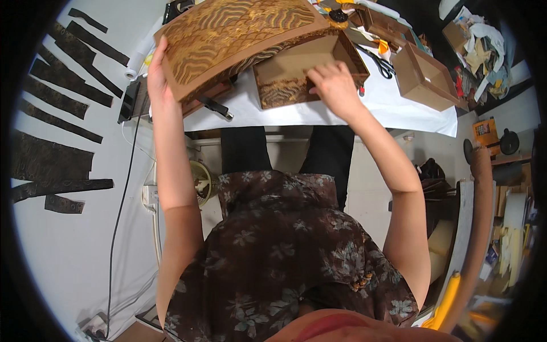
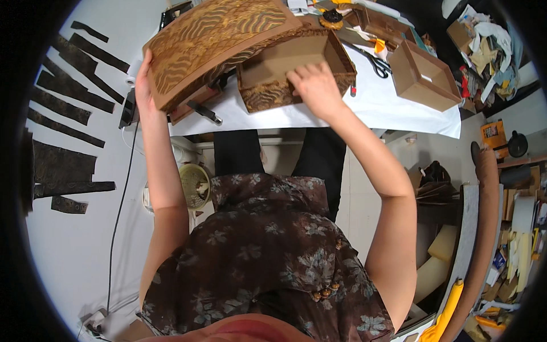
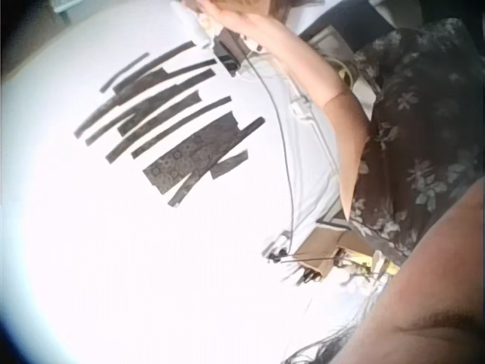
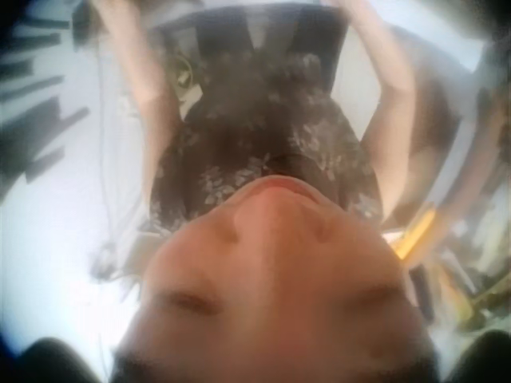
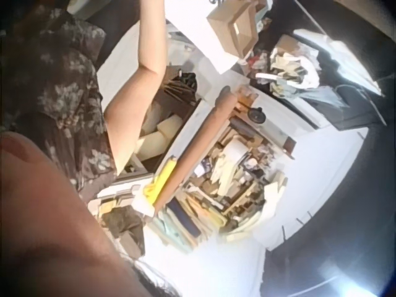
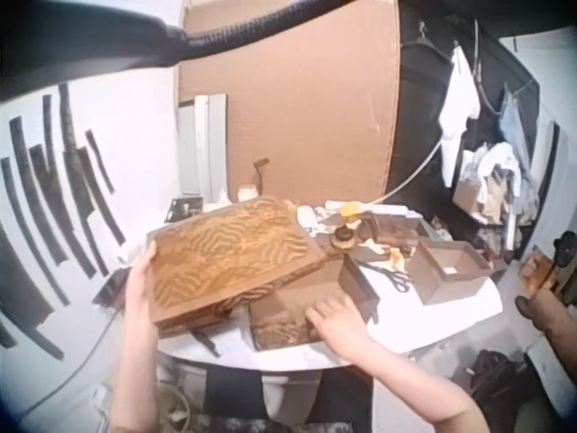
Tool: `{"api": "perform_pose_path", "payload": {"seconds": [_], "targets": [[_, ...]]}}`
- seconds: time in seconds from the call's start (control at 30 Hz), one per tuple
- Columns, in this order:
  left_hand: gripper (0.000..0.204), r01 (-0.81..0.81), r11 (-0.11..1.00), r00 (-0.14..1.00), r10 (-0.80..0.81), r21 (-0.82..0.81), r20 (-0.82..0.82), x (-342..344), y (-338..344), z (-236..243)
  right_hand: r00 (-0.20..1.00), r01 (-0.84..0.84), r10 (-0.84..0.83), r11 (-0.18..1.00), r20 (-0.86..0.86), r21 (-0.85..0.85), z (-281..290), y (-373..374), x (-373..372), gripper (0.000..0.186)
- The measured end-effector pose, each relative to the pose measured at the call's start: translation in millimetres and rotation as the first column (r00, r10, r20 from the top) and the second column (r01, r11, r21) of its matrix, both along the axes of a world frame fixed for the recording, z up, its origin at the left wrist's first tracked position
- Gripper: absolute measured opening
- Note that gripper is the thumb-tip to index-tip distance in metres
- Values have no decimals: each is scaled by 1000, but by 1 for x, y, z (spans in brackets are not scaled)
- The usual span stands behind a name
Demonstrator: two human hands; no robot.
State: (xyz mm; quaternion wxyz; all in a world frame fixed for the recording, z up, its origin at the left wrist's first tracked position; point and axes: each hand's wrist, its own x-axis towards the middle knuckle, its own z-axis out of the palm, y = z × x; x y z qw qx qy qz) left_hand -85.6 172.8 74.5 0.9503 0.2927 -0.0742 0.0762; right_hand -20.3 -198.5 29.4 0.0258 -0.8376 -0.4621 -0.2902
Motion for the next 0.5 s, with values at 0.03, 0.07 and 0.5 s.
{"api": "perform_pose_path", "payload": {"seconds": [0.03,0.07,0.5], "targets": [[41,135,991,991,-135,-20,13,8,-5,-2,999,-29,26,996,40,87,9,-5,3,41],[41,94,995,992,-92,17,-86,17,-12,-5,994,34,-7,969,-110,244,14,-14,8,45],[32,-229,795,887,408,562,-217,116,-113,-42,816,303,385,351,-432,886,-11,-60,60,36]]}}
